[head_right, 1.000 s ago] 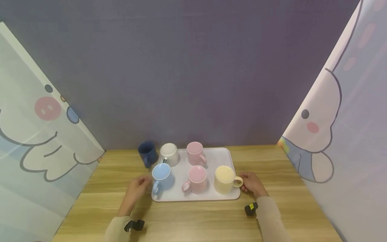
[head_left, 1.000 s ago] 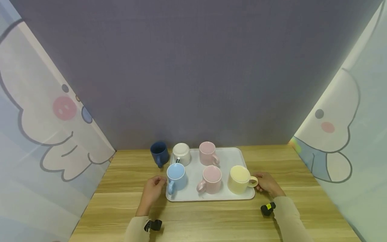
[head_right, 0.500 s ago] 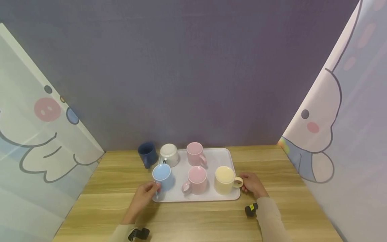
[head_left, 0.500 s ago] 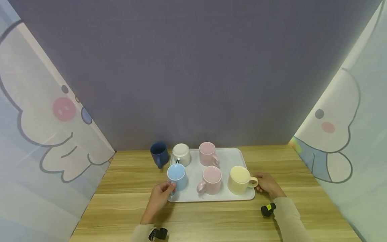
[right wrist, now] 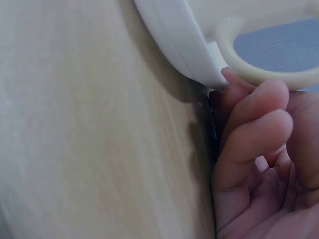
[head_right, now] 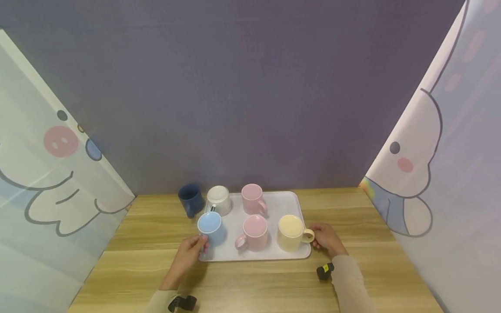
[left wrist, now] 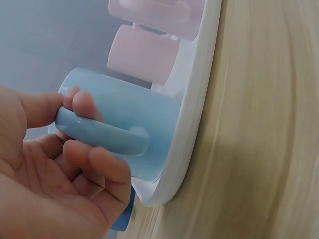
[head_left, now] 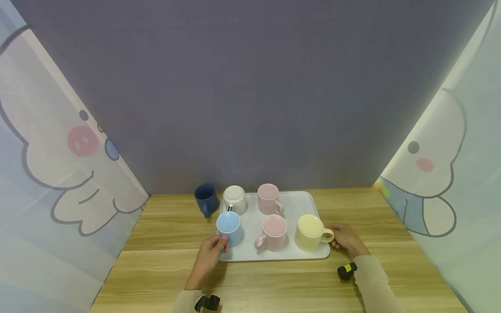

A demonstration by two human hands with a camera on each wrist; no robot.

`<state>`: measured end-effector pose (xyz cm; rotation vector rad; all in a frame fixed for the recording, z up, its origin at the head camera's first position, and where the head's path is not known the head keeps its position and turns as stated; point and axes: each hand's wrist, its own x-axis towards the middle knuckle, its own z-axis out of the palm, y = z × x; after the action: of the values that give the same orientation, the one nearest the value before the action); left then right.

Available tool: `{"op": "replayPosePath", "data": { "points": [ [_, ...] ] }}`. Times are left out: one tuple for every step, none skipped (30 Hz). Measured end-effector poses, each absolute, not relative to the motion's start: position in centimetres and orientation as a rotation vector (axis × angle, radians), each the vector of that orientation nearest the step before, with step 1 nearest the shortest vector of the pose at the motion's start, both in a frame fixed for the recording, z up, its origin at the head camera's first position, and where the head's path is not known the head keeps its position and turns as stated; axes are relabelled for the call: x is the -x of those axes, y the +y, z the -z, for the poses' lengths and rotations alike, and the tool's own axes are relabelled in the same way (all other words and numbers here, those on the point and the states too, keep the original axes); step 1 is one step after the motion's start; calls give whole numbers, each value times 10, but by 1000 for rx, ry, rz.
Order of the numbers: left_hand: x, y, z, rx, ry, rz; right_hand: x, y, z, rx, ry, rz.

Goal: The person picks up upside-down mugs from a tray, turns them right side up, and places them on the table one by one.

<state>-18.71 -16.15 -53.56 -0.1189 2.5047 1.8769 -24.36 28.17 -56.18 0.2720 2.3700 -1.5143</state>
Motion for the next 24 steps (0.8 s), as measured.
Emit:
{"op": "replayPosePath", "data": {
  "points": [
    [187, -161, 535, 123, 2494, -1887, 244, 282, 562, -270, 2369, 1513],
    [187, -160, 535, 125, 2485, -1893, 244, 282, 562, -269, 2372, 1511],
    [187, -160, 534, 129, 2480, -1894, 244, 282, 562, -267, 2373, 1509],
    [187, -159, 534, 133, 2477, -1892, 244, 282, 562, -271, 2373, 1507],
    [187, -159, 533, 128, 2466, -1901, 244, 282, 562, -272, 2375, 1504],
    [188, -160, 535, 119, 2467, -1904, 244, 282, 562, -273, 2376, 1504],
    [187, -160, 535, 114, 2477, -1896, 244, 282, 563, -275, 2376, 1503],
    [187, -160, 534, 114, 2484, -1892, 245, 282, 563, -275, 2378, 1500],
    [187, -160, 533, 113, 2491, -1888, 245, 282, 563, -278, 2379, 1501],
    [187, -159, 532, 112, 2500, -1883, 245, 282, 563, -279, 2382, 1499],
    [186, -159, 530, 110, 2505, -1882, 245, 282, 563, -280, 2383, 1500],
    [186, -159, 529, 108, 2517, -1877, 245, 282, 564, -282, 2384, 1500],
    [185, -158, 528, 105, 2529, -1871, 245, 282, 564, -281, 2387, 1500],
    [185, -158, 528, 99, 2542, -1864, 245, 282, 564, -282, 2389, 1498],
    [184, -158, 527, 92, 2553, -1860, 245, 282, 564, -287, 2390, 1500],
    [184, -158, 527, 86, 2562, -1855, 245, 282, 564, -286, 2392, 1497],
    [183, -157, 526, 79, 2571, -1850, 245, 282, 565, -290, 2392, 1497],
    [183, -157, 525, 74, 2577, -1846, 245, 282, 565, -290, 2392, 1495],
    [183, -157, 524, 68, 2584, -1840, 245, 282, 565, -288, 2393, 1497],
    [183, -157, 523, 63, 2585, -1836, 245, 282, 566, -288, 2392, 1497],
    [183, -156, 522, 59, 2587, -1830, 245, 282, 566, -288, 2391, 1498],
    [184, -156, 521, 50, 2593, -1820, 245, 282, 566, -287, 2391, 1498],
    [185, -156, 519, 41, 2603, -1808, 245, 282, 567, -286, 2390, 1501],
    [186, -156, 518, 30, 2611, -1799, 245, 283, 567, -282, 2388, 1503]
  ]
}}
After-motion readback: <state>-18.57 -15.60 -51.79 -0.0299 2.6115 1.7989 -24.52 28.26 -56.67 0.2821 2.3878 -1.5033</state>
